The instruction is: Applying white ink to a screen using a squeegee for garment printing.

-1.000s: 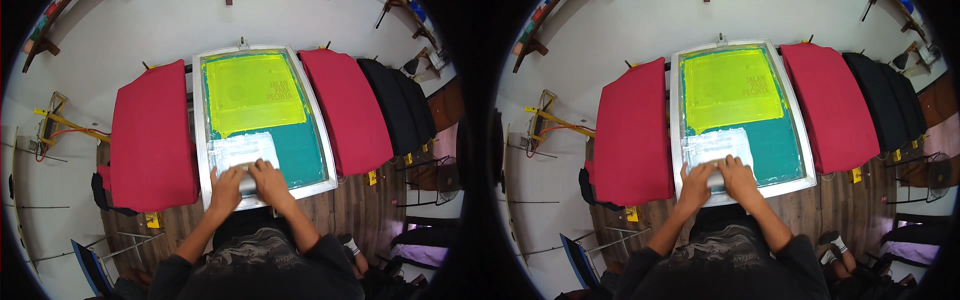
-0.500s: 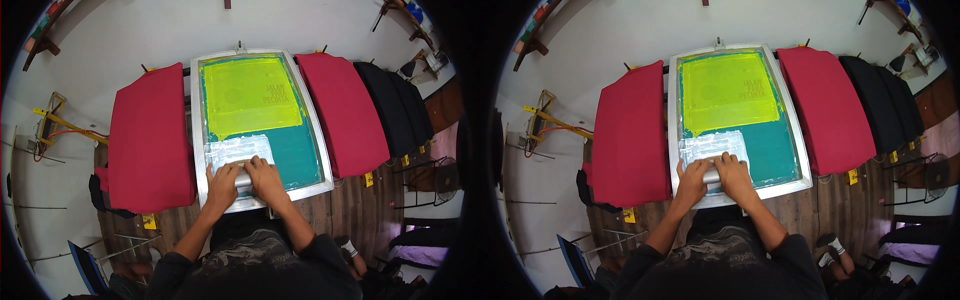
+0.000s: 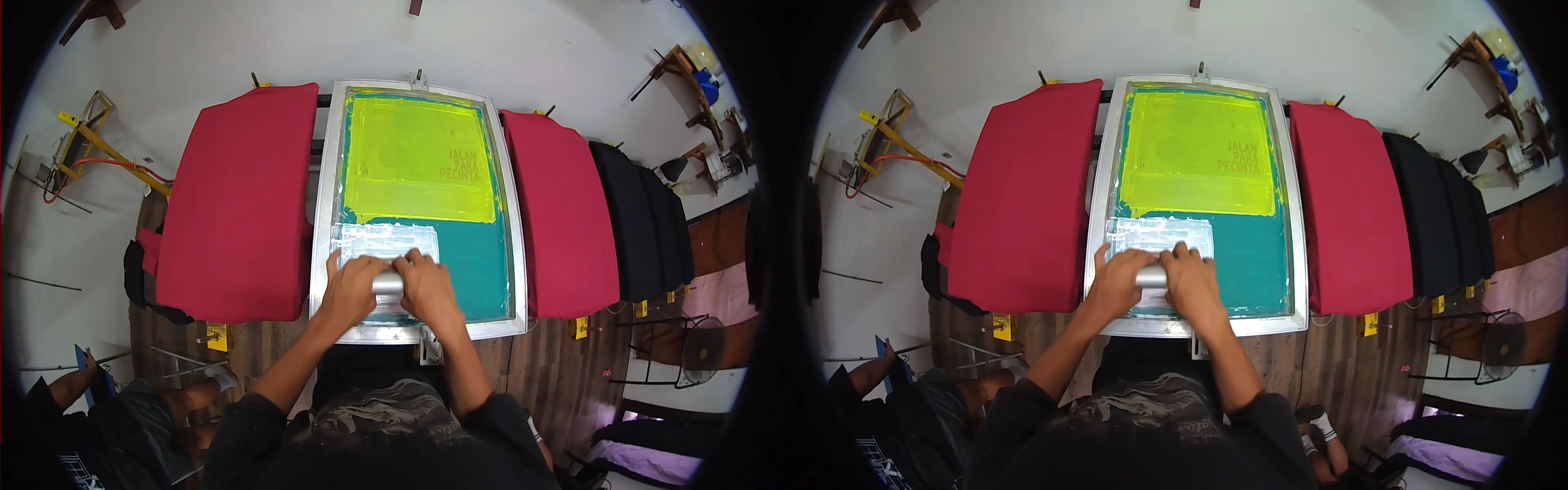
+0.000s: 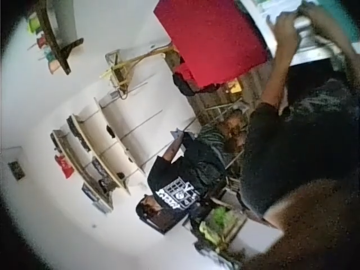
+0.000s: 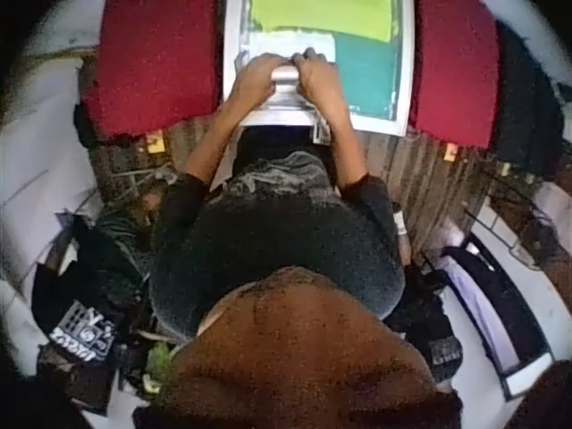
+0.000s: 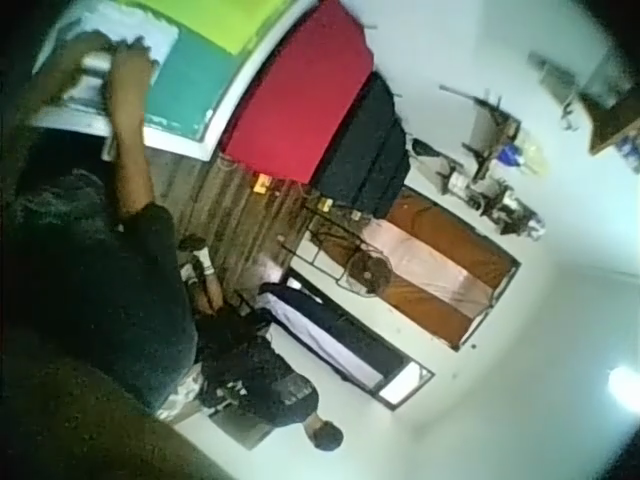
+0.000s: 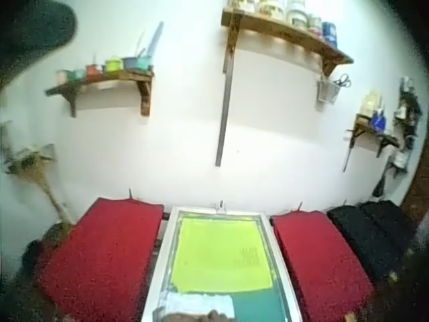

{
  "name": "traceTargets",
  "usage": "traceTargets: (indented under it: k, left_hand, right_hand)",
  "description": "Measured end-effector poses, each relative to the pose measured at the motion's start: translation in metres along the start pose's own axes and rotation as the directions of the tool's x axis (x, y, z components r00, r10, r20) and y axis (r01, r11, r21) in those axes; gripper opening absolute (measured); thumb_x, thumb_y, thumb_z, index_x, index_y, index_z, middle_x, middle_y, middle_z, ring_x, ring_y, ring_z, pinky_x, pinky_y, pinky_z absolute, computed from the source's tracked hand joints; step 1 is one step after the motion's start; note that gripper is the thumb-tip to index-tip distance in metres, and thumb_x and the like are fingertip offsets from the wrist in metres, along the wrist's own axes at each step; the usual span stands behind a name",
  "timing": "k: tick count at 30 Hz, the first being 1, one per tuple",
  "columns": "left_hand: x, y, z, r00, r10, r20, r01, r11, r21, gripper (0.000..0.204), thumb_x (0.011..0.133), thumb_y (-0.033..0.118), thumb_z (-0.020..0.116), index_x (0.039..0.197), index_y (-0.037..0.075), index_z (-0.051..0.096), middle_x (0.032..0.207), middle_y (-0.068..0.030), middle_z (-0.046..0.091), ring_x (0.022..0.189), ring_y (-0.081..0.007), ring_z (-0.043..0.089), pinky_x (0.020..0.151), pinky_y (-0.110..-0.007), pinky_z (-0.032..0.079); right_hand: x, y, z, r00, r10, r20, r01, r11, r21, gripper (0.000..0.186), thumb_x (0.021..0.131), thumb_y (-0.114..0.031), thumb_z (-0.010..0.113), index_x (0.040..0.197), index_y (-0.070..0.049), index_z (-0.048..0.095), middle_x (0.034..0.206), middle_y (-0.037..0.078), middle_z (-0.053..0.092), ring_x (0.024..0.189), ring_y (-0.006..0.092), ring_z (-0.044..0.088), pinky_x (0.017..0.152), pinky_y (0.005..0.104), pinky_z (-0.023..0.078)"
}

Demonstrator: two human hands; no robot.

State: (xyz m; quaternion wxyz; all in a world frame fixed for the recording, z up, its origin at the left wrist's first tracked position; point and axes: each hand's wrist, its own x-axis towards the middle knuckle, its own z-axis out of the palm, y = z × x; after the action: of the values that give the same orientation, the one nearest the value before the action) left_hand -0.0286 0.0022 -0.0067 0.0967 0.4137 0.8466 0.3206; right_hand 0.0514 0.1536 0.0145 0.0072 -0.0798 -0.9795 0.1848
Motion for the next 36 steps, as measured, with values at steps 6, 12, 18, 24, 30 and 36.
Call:
traceTargets:
  k: [6,12,18,24,30,36]
  left_hand:
    - [0.06,-0.008,-0.021,0.965,-0.082,0.248,0.06,0.994,0.096,0.039,0.067,-0.003,0.064,0.104,0.007,0.069,0.098,-0.0163,0.069,0.098,-0.0339,0.065,0.092,-0.047,0.045]
    - [0.047,-0.01,-0.009,0.974,-0.045,0.223,0.004,0.983,0.182,0.038,0.067,-0.002,0.066,0.104,0.007,0.07,0.097,-0.0159,0.07,0.093,-0.0331,0.067,0.081,-0.047,0.05]
    - [-0.023,0.006,-0.004,0.983,0.051,0.176,-0.062,0.997,0.055,0.046,0.063,-0.005,0.069,0.108,0.003,0.067,0.098,-0.0147,0.068,0.089,-0.032,0.066,0.071,-0.044,0.049]
    - [-0.024,0.018,-0.023,0.922,-0.027,0.386,0.012,0.999,0.04,0.042,0.064,-0.001,0.067,0.105,0.006,0.071,0.096,-0.0168,0.07,0.089,-0.0354,0.067,0.079,-0.044,0.053]
    - [0.036,0.009,-0.035,0.893,-0.086,0.441,0.046,0.994,0.102,0.039,0.069,0.005,0.064,0.107,0.012,0.071,0.091,-0.0185,0.07,0.087,-0.0379,0.067,0.079,-0.046,0.054]
    - [0.027,-0.012,-0.004,0.984,0.042,0.171,-0.043,0.999,0.002,0.042,0.07,-0.003,0.061,0.11,0.009,0.067,0.104,-0.0161,0.065,0.097,-0.0366,0.063,0.084,-0.044,0.051]
  right_hand:
    - [0.05,0.024,-0.012,0.992,0.019,0.125,-0.029,0.996,0.08,0.027,0.063,-0.003,0.069,0.09,-0.005,0.067,0.09,0.017,0.064,0.085,0.0388,0.064,0.073,0.0462,0.054]
    - [0.037,0.021,0.004,0.996,0.049,0.069,-0.056,0.992,0.115,0.027,0.063,-0.004,0.072,0.09,-0.005,0.068,0.091,0.017,0.065,0.085,0.0383,0.064,0.075,0.0461,0.055]
    - [-0.031,-0.011,0.002,0.995,0.063,0.08,-0.075,0.983,0.17,0.038,0.06,-0.003,0.077,0.096,-0.002,0.066,0.097,0.016,0.061,0.093,0.0361,0.06,0.076,0.0442,0.054]
    - [-0.043,-0.013,-0.005,0.971,0.081,0.225,-0.118,0.98,0.158,0.037,0.06,-0.007,0.077,0.096,-0.005,0.068,0.091,0.015,0.064,0.087,0.0358,0.063,0.077,0.0435,0.054]
    - [0.015,0.005,-0.027,0.947,0.139,0.288,-0.175,0.979,0.101,0.024,0.065,-0.009,0.072,0.089,-0.008,0.069,0.089,0.015,0.069,0.085,0.0352,0.067,0.073,0.0447,0.055]
    - [0.009,0.011,0.005,0.995,0.093,0.04,-0.094,0.995,0.022,0.032,0.071,-0.008,0.07,0.102,-0.008,0.064,0.103,0.013,0.063,0.092,0.0342,0.064,0.072,0.0469,0.053]
